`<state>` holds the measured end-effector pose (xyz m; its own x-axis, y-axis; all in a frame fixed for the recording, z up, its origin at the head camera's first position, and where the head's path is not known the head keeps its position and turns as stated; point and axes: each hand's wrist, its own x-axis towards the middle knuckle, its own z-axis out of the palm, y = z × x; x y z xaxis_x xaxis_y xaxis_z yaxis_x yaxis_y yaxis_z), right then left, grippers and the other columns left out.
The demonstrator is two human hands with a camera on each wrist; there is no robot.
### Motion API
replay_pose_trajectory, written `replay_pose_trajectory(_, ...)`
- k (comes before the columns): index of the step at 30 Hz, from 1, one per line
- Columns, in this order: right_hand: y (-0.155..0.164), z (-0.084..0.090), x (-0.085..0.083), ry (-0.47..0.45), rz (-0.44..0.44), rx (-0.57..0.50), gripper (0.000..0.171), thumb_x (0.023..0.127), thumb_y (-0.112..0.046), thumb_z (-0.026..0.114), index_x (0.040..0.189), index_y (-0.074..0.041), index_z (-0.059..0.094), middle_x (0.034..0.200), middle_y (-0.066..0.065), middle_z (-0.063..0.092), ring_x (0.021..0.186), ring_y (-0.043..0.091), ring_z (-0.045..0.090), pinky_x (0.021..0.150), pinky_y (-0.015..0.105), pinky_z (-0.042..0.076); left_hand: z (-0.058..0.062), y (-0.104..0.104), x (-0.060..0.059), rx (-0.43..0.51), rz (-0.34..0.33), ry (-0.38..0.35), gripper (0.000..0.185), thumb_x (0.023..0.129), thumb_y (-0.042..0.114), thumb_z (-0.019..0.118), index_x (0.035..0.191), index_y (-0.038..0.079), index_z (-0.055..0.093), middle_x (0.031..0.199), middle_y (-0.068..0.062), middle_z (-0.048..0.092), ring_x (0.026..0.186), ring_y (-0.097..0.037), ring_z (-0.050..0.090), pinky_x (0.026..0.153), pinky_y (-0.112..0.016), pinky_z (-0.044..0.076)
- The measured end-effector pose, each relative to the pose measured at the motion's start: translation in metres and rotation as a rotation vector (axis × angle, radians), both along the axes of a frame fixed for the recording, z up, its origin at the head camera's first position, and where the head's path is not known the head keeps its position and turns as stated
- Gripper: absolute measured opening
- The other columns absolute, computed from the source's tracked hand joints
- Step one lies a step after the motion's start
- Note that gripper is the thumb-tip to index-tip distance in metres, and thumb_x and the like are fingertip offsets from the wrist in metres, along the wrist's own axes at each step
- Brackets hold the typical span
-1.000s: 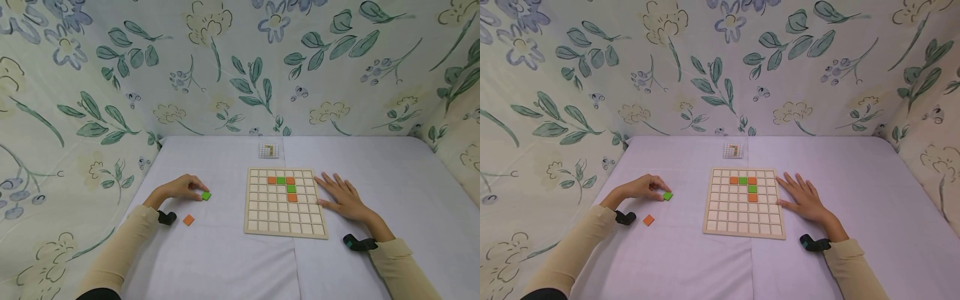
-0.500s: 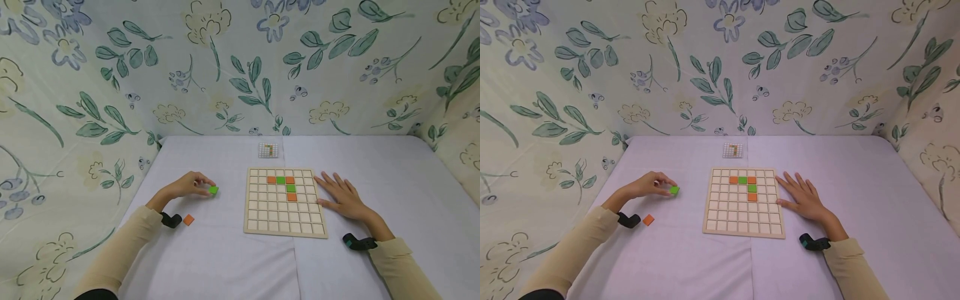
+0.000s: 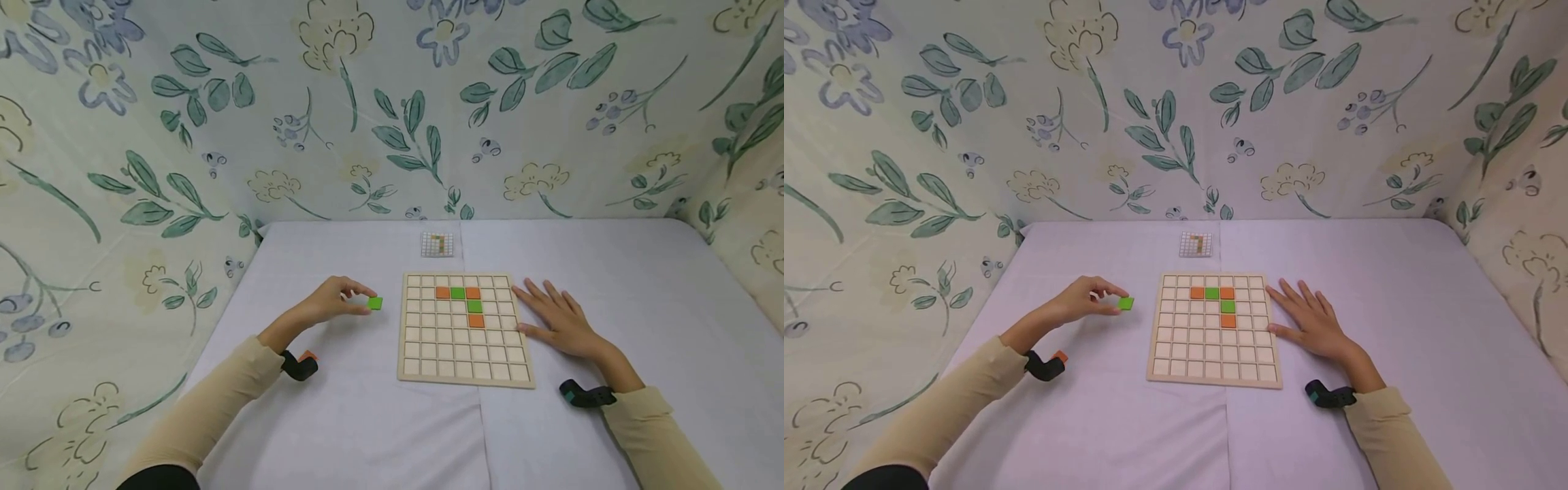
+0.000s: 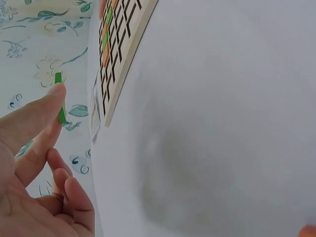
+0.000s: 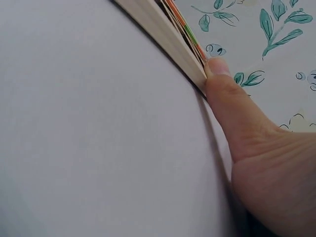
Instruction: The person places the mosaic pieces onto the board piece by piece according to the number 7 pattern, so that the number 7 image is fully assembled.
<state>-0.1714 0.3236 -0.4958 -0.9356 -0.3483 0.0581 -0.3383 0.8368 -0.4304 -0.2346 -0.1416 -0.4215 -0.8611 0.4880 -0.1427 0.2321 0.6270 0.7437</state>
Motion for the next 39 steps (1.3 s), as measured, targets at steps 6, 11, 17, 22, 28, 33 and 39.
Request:
replay_pose_trajectory(6, 0.001, 0.000, -0.001, 0.001, -0.002, -0.006, 0.079, 0.096, -0.044, 0.064, 0.159, -0.016, 0.026, 0.162, 0.023, 0.014, 0.147, 0.049, -0.001, 0.110, 0.066, -0.005, 0.000, 0.020, 0.007, 0.027, 0.032, -0.019, 0.032, 0.081, 0.019, 0.085, 0.111, 0.014, 0.078, 0.113, -0.003, 0.068, 0.102, -0.027, 0.048, 0.081, -0.035, 0.043)
replay_pose_trajectory(11, 0.001, -0.001, -0.001, 0.002, -0.001, -0.006, 0.079, 0.096, -0.044, 0.064, 0.159, -0.016, 0.025, 0.162, 0.023, 0.014, 0.147, 0.049, -0.001, 0.110, 0.067, -0.006, 0.000, 0.035, 0.015, 0.047, 0.017, -0.027, 0.032, 0.081, 0.020, 0.086, 0.111, 0.014, 0.078, 0.115, -0.009, 0.066, 0.105, -0.032, 0.048, 0.081, -0.036, 0.042)
replay_pose_trajectory(17, 0.000, 0.001, 0.000, 0.001, 0.001, -0.016, 0.079, 0.096, -0.043, 0.064, 0.159, -0.015, 0.026, 0.162, 0.024, 0.014, 0.147, 0.049, -0.001, 0.110, 0.067, -0.006, 0.000, 0.053, 0.025, 0.056, 0.031, -0.029, 0.032, 0.080, 0.021, 0.087, 0.110, 0.016, 0.079, 0.115, -0.011, 0.064, 0.103, -0.027, 0.047, 0.078, -0.035, 0.043)
replay_pose_trajectory(22, 0.000, 0.001, 0.000, 0.002, 0.001, -0.019, 0.078, 0.096, -0.043, 0.064, 0.159, -0.015, 0.027, 0.162, 0.024, 0.014, 0.147, 0.049, -0.001, 0.110, 0.067, -0.006, -0.003, 0.069, 0.028, 0.065, 0.017, -0.016, 0.031, 0.079, 0.021, 0.087, 0.110, 0.016, 0.079, 0.113, -0.006, 0.066, 0.103, -0.027, 0.048, 0.076, -0.034, 0.043)
replay_pose_trajectory(28, 0.000, 0.000, -0.001, 0.001, -0.001, -0.012, 0.079, 0.096, -0.044, 0.064, 0.159, -0.015, 0.026, 0.162, 0.024, 0.014, 0.147, 0.049, -0.002, 0.110, 0.067, -0.006, -0.007, 0.089, 0.031, 0.095, -0.044, -0.015, 0.030, 0.079, 0.024, 0.087, 0.108, 0.018, 0.079, 0.109, 0.006, 0.068, 0.102, -0.028, 0.050, 0.074, -0.033, 0.043)
replay_pose_trajectory(33, 0.001, 0.000, -0.001, 0.001, 0.001, -0.011, 0.079, 0.096, -0.044, 0.064, 0.159, -0.016, 0.026, 0.162, 0.023, 0.014, 0.147, 0.049, -0.001, 0.110, 0.066, -0.006, -0.013, 0.106, 0.036, 0.145, -0.087, -0.035, 0.030, 0.080, 0.023, 0.087, 0.108, 0.016, 0.079, 0.113, 0.007, 0.069, 0.102, -0.029, 0.050, 0.076, -0.032, 0.041)
replay_pose_trajectory(39, 0.001, 0.000, -0.001, -0.005, 0.001, -0.009, 0.079, 0.096, -0.045, 0.063, 0.159, -0.016, 0.026, 0.162, 0.023, 0.013, 0.147, 0.049, -0.002, 0.110, 0.066, -0.006, -0.021, 0.128, 0.042, 0.151, -0.116, -0.014, 0.029, 0.079, 0.022, 0.087, 0.107, 0.015, 0.080, 0.111, 0.009, 0.071, 0.098, -0.021, 0.050, 0.079, -0.029, 0.042)
